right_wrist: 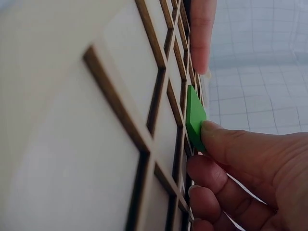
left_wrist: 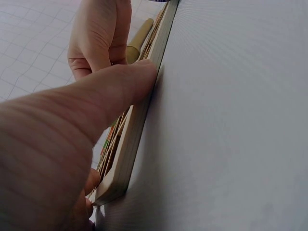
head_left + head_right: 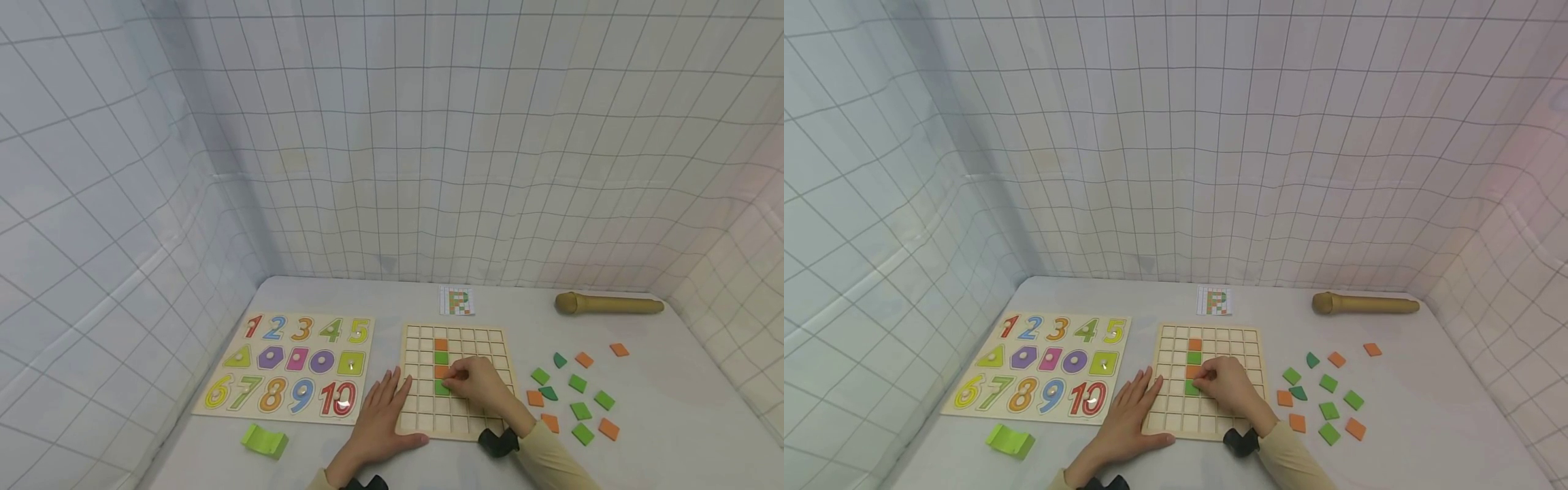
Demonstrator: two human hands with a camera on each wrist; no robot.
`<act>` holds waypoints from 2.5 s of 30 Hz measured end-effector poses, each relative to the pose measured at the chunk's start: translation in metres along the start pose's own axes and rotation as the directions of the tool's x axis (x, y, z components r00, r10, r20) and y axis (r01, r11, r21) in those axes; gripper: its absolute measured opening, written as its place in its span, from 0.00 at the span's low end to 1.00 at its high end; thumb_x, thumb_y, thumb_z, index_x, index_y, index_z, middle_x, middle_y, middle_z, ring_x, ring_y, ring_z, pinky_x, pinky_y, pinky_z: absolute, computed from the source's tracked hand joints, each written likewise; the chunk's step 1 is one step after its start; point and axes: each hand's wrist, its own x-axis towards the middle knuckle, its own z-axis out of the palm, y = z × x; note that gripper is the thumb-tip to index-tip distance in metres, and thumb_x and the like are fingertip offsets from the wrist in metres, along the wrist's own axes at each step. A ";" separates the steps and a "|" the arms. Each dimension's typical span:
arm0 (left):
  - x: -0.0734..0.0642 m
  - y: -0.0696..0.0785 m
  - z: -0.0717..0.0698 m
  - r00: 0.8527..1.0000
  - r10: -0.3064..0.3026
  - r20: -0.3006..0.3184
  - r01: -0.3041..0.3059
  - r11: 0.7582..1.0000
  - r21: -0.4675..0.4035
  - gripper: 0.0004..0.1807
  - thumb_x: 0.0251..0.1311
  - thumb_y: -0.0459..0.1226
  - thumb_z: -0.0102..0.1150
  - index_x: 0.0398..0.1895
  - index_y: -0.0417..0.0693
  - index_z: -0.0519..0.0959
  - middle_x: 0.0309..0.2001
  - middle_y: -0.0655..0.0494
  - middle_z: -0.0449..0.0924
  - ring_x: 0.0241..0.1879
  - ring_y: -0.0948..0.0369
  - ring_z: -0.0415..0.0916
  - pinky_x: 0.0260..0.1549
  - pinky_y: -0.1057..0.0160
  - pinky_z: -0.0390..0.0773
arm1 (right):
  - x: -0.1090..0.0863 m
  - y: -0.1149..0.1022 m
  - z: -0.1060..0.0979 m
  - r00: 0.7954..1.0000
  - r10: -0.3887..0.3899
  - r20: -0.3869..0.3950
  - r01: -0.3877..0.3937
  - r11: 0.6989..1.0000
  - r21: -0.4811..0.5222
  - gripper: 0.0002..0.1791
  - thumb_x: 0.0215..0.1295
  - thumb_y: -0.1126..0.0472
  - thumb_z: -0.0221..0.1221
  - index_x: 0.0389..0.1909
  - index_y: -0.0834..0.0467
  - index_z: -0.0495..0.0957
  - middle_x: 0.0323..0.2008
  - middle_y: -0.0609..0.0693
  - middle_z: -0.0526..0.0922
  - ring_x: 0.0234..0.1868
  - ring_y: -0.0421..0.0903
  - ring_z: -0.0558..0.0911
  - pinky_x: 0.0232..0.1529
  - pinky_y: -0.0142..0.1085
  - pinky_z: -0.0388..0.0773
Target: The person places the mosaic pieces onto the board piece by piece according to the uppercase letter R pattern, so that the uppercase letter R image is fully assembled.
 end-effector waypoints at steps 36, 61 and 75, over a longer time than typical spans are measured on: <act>0.000 0.000 0.000 1.000 0.000 0.000 0.000 1.000 0.001 0.52 0.50 0.63 0.60 0.71 0.40 0.58 0.73 0.40 0.47 0.71 0.45 0.41 0.66 0.45 0.45 | -0.008 0.001 -0.006 0.999 -0.036 0.005 0.036 0.999 0.003 0.06 0.54 0.59 0.69 0.33 0.54 0.84 0.25 0.37 0.75 0.26 0.37 0.72 0.26 0.31 0.72; 0.001 0.000 0.000 0.999 -0.022 0.024 0.023 0.999 -0.025 0.53 0.50 0.64 0.59 0.72 0.40 0.57 0.73 0.41 0.45 0.72 0.46 0.39 0.66 0.45 0.44 | -0.056 0.042 -0.070 0.904 -0.088 -0.418 0.034 0.990 -0.135 0.11 0.52 0.61 0.70 0.38 0.56 0.84 0.29 0.39 0.79 0.30 0.39 0.77 0.29 0.33 0.74; 0.001 0.000 0.000 1.000 -0.014 0.010 0.014 1.000 -0.006 0.53 0.49 0.64 0.59 0.72 0.40 0.57 0.73 0.41 0.46 0.72 0.46 0.39 0.66 0.45 0.44 | -0.072 0.061 -0.086 0.939 0.047 -0.341 -0.083 0.992 -0.093 0.13 0.51 0.56 0.71 0.37 0.57 0.85 0.30 0.43 0.80 0.31 0.43 0.75 0.23 0.30 0.72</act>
